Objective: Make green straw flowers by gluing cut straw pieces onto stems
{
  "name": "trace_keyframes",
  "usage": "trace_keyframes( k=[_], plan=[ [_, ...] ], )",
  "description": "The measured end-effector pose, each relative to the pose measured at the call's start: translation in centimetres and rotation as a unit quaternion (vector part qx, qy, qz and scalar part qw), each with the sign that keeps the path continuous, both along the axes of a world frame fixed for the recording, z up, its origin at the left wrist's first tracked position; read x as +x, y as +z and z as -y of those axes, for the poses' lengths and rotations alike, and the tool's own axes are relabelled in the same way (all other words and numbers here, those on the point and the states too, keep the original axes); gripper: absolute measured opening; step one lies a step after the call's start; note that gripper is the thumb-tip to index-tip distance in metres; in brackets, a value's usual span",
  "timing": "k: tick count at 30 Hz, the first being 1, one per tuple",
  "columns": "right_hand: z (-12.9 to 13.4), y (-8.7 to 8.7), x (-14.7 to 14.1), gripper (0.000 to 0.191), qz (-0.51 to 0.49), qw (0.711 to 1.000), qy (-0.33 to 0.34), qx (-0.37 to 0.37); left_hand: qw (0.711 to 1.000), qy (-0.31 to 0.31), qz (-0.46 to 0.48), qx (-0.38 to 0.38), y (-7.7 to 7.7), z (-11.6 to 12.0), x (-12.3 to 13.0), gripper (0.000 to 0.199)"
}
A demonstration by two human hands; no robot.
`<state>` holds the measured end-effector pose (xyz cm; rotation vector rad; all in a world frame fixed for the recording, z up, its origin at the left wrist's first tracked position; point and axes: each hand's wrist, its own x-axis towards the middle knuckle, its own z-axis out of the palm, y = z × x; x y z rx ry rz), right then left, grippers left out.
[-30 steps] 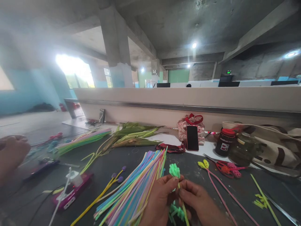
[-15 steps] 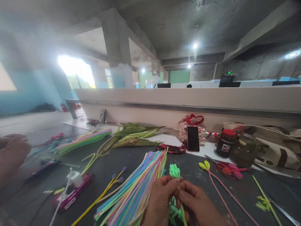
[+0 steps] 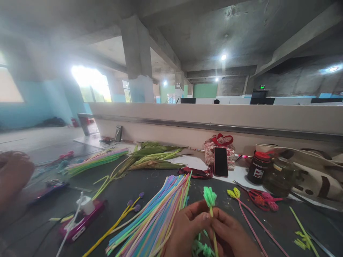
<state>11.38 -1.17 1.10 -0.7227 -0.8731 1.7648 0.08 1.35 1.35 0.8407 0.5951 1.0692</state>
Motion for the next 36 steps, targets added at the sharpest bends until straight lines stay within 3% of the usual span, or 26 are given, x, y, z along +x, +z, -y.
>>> trace_keyframes(
  k=[6, 12, 22, 30, 36],
  plan=[
    [-0.3, -1.6, 0.5, 0.025, -0.052, 0.996, 0.064, -0.022, 0.993, -0.079, 0.070, -0.044, -1.4, -0.5, 0.2, 0.039],
    [-0.3, -2.2, -0.2, 0.028, -0.066, 0.995, 0.079, 0.002, 0.992, -0.077, 0.063, -0.077, -1.4, -0.4, 0.0, 0.037],
    [-0.1, -1.6, -0.7, 0.034, 0.014, 0.998, 0.064, 0.014, 0.992, -0.035, 0.020, -0.121, 0.6, 0.3, -0.3, 0.030],
    [0.6, -0.7, -1.3, 0.034, 0.117, 0.991, -0.040, 0.042, 0.994, 0.012, -0.006, -0.108, 1.3, 0.7, -0.4, 0.019],
    [0.4, -1.2, -1.0, 0.032, 0.081, 0.996, -0.044, 0.012, 0.995, -0.045, 0.020, -0.087, 1.2, 0.6, -0.5, 0.036]
  ],
)
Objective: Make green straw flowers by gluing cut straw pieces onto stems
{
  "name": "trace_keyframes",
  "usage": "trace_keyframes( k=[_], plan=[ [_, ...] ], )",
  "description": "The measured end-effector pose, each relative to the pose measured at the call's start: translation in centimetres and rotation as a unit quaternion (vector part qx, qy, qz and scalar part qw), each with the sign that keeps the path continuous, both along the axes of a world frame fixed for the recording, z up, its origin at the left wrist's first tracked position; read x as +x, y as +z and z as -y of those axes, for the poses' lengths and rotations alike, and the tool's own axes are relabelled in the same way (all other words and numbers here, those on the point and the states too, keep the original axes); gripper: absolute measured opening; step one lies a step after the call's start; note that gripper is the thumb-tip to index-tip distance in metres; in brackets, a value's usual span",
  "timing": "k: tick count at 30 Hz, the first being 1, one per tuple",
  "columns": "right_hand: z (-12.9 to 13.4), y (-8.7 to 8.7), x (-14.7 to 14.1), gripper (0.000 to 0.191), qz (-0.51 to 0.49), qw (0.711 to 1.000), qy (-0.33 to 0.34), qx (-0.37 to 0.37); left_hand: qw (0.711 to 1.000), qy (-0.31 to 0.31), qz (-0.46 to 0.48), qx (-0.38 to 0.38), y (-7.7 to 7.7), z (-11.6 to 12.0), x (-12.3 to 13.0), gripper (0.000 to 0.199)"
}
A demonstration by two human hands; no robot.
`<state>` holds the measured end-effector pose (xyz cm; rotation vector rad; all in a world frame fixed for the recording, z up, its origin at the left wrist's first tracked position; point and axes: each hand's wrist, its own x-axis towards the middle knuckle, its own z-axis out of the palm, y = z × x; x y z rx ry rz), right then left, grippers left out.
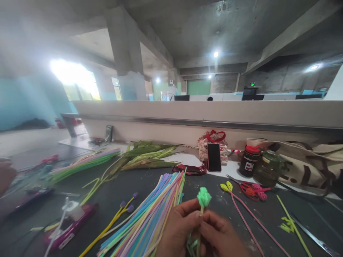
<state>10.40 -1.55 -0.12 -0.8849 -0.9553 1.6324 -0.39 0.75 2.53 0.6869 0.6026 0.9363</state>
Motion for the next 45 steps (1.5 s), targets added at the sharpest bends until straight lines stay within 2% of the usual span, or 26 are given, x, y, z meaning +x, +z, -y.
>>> trace_keyframes(
  k=[4, 9, 11, 14, 17, 19, 22, 25, 28, 34, 42, 45],
  plan=[
    [-0.2, -0.4, 0.1, 0.033, 0.008, 1.000, -0.003, 0.007, 1.000, 0.016, -0.001, 0.010, -0.4, -0.1, 0.2, 0.032],
    [-0.3, -0.3, -0.2, 0.036, 0.068, 0.998, 0.013, 0.002, 0.994, 0.061, -0.085, 0.028, -0.7, 0.0, 0.3, 0.028],
    [-0.1, -0.1, -0.1, 0.036, 0.105, 0.994, 0.009, 0.007, 0.993, 0.074, -0.089, 0.017, -0.8, -0.1, 0.3, 0.027],
    [0.0, 0.5, 1.3, 0.026, 0.197, 0.979, -0.019, 0.045, 0.992, 0.088, -0.087, 0.023, -0.7, -0.3, 0.2, 0.026],
    [-0.1, 1.1, 3.6, 0.021, 0.252, 0.962, -0.066, 0.079, 0.985, 0.075, -0.142, 0.065, -0.5, -0.4, 0.1, 0.027],
    [-0.4, 1.4, 5.1, 0.033, 0.235, 0.966, -0.077, 0.078, 0.978, 0.060, -0.183, 0.083, -0.1, -0.4, 0.1, 0.026],
    [-0.7, 1.9, 6.2, 0.049, 0.163, 0.982, -0.023, 0.091, 0.964, 0.022, -0.235, 0.125, 0.7, 0.1, 0.0, 0.022],
    [-0.5, 2.7, 6.2, 0.053, 0.111, 0.986, 0.055, 0.111, 0.952, -0.017, -0.261, 0.161, 1.2, 0.5, -0.1, 0.019],
    [-0.2, 3.3, 5.7, 0.051, 0.096, 0.984, 0.086, 0.121, 0.937, -0.050, -0.288, 0.190, 0.6, 0.5, -0.3, 0.019],
    [0.0, 3.7, 5.2, 0.032, 0.109, 0.979, 0.074, 0.153, 0.926, -0.080, -0.319, 0.186, -0.8, 0.1, -0.5, 0.019],
    [0.5, 4.3, 4.5, 0.018, 0.178, 0.975, 0.012, 0.134, 0.927, -0.072, -0.321, 0.179, -0.1, 0.3, -0.5, 0.016],
    [0.5, 4.4, 4.8, 0.021, 0.186, 0.973, 0.014, 0.138, 0.933, -0.075, -0.309, 0.169, -0.1, 0.3, -0.6, 0.018]
  ],
)
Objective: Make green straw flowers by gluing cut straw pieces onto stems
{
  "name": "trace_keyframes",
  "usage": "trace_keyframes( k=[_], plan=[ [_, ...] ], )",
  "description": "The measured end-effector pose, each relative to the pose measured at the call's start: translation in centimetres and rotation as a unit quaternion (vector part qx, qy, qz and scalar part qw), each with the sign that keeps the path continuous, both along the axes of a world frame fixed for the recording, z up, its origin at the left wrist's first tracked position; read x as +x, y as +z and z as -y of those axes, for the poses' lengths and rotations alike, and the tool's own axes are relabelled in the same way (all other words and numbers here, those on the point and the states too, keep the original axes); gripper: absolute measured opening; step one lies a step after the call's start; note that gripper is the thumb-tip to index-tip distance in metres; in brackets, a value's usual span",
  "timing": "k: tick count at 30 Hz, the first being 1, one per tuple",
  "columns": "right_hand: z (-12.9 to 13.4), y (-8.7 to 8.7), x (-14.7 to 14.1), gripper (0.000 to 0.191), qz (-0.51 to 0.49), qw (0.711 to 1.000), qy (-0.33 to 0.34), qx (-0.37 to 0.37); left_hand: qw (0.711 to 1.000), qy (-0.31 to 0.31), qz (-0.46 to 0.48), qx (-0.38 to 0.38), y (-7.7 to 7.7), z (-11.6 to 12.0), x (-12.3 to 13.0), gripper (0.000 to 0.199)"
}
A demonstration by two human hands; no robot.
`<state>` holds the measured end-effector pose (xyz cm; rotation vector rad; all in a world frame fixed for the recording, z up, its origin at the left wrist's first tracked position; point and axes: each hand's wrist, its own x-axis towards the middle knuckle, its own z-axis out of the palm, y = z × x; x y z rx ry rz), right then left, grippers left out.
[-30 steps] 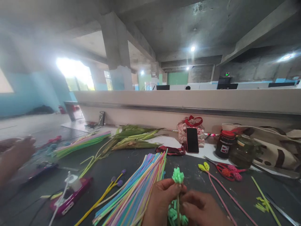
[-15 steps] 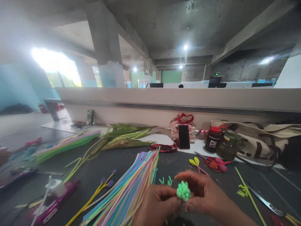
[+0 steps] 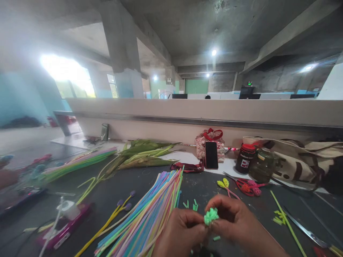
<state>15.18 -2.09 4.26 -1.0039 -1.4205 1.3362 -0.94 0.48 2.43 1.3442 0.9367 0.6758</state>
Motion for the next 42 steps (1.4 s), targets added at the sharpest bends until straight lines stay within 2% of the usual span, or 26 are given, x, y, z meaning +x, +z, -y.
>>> trace_keyframes(
  k=[6, 8, 10, 14, 17, 20, 26, 30, 34, 39, 42],
  plan=[
    [-0.3, 0.0, 1.6, 0.070, -0.077, 0.992, 0.089, -0.049, 0.988, -0.038, 0.116, -0.091, -0.4, -0.2, -0.1, 0.038],
    [-0.3, 0.0, 1.7, 0.069, -0.093, 0.988, 0.116, -0.048, 0.981, -0.031, 0.155, -0.113, -0.4, -0.2, 0.1, 0.038],
    [-0.2, 0.1, 1.6, 0.066, -0.084, 0.989, 0.117, -0.034, 0.973, -0.011, 0.184, -0.137, -0.5, -0.2, 0.2, 0.035],
    [-0.4, -0.2, 1.5, 0.063, -0.056, 0.996, 0.071, -0.015, 0.959, 0.020, 0.219, -0.177, -0.7, -0.4, 0.5, 0.029],
    [-0.9, -0.9, 1.6, 0.053, -0.061, 0.997, 0.041, -0.012, 0.943, 0.019, 0.249, -0.218, -1.3, -0.6, 0.7, 0.025],
    [-1.2, -0.9, 1.5, 0.053, -0.071, 0.996, 0.044, -0.008, 0.929, 0.008, 0.284, -0.237, -2.1, -0.8, 0.8, 0.024],
    [-1.2, 0.2, 0.6, 0.040, -0.043, 0.997, 0.056, -0.020, 0.927, -0.026, 0.303, -0.218, -2.7, -0.8, 1.2, 0.027],
    [-1.0, 0.8, -0.1, 0.029, -0.006, 1.000, 0.025, -0.014, 0.925, -0.031, 0.319, -0.203, -2.9, -0.9, 1.4, 0.030],
    [-0.8, 1.2, -0.5, 0.018, 0.022, 1.000, -0.004, -0.015, 0.946, -0.038, 0.281, -0.160, -2.6, -0.8, 1.1, 0.031],
    [-1.1, 0.1, -0.7, 0.017, 0.029, 0.999, -0.037, 0.008, 0.958, 0.065, 0.263, -0.096, -1.4, -0.2, 1.2, 0.048],
    [-1.2, -0.4, -0.7, 0.019, 0.047, 0.998, -0.032, 0.005, 0.960, 0.101, 0.252, -0.073, -1.1, 0.2, 1.6, 0.036]
  ],
)
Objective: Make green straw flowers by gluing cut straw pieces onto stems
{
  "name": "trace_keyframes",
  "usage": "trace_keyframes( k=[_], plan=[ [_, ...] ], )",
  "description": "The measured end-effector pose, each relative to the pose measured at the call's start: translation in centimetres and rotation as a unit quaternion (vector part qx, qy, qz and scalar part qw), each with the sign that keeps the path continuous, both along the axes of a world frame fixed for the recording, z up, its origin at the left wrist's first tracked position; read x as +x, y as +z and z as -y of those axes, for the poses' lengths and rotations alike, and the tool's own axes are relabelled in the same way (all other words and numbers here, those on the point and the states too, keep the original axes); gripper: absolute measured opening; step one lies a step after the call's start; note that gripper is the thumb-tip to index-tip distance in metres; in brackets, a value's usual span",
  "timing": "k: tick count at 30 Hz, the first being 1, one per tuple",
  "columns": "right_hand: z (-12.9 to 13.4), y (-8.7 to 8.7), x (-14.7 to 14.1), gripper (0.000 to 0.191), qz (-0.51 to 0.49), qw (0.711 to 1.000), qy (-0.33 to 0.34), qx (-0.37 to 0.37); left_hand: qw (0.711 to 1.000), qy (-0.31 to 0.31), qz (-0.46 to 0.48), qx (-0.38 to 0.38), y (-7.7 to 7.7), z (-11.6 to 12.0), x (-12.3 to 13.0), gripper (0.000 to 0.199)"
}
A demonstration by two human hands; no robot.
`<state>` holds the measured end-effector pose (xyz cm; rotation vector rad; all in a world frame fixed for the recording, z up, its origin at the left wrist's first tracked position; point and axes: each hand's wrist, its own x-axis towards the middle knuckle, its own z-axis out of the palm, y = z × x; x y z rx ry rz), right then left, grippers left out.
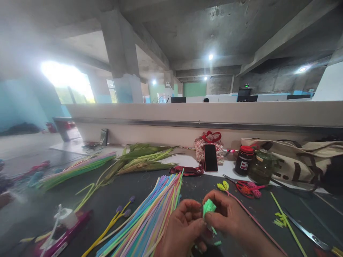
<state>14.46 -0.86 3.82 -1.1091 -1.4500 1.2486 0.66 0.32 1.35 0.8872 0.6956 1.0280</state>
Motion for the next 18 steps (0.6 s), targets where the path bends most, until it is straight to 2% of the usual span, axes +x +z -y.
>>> trace_keyframes(
  k=[3, 6, 9, 13, 18],
  plan=[
    [0.2, 0.3, -0.1, 0.031, -0.002, 1.000, 0.017, 0.009, 0.999, 0.010, 0.028, -0.013, -0.1, 0.0, 0.2, 0.033],
    [0.5, 0.8, 0.0, 0.048, -0.024, 0.999, 0.036, 0.020, 0.995, 0.017, 0.079, -0.066, -0.2, -0.2, -0.1, 0.035],
    [0.5, 0.6, 0.1, 0.060, -0.023, 0.999, 0.037, 0.011, 0.991, -0.014, 0.081, -0.107, -0.1, -0.4, -0.5, 0.030],
    [0.1, -0.1, 0.0, 0.039, -0.023, 0.999, 0.017, 0.016, 0.990, -0.077, 0.074, -0.088, -0.1, -0.4, -0.9, 0.023],
    [0.0, -0.1, -0.5, 0.025, -0.004, 1.000, -0.016, 0.009, 0.992, -0.087, 0.055, -0.069, -0.6, -0.4, -0.9, 0.028]
  ],
)
